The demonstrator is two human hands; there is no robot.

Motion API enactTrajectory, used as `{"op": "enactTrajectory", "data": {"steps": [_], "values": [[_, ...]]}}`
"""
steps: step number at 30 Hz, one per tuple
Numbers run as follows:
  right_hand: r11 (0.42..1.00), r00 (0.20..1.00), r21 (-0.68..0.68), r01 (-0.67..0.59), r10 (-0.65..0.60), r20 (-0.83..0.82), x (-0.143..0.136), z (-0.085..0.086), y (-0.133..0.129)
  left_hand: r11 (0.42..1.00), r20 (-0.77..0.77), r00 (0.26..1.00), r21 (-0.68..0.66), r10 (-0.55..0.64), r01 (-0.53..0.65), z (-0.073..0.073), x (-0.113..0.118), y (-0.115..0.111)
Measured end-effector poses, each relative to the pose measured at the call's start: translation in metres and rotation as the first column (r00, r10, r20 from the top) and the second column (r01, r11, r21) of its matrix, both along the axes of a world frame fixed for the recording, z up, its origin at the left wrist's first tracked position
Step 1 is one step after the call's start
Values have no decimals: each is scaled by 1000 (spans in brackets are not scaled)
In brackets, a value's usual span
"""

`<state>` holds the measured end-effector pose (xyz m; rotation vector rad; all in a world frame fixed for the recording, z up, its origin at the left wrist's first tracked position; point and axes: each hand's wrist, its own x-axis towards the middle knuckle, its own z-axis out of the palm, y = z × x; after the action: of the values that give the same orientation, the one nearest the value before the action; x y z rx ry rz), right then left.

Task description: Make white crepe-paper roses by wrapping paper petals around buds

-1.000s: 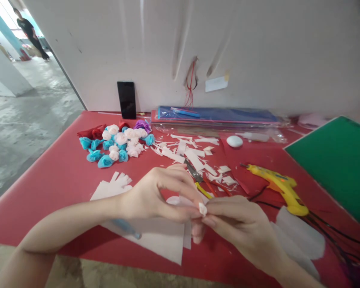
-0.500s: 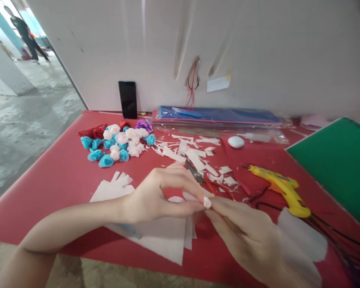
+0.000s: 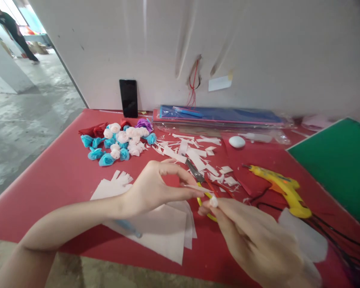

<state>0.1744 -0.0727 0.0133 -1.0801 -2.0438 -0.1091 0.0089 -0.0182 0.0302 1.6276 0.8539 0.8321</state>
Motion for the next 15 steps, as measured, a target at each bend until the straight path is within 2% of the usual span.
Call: {"op": "enactTrajectory", "data": {"steps": [3,8,15], "values": [[994,998,102,50,-55,44,0,-3,-2,1000,-25,1000,23,-12,12,1,0,-2],[985,991,123,122,-128,41,-2,-10,0,993,-28,998,107,-56,58,2,-1,-6],[987,988,87,136,-141,55,1,-7,2,993,-25,999,110,-41,43,3,-1,-7]]}}
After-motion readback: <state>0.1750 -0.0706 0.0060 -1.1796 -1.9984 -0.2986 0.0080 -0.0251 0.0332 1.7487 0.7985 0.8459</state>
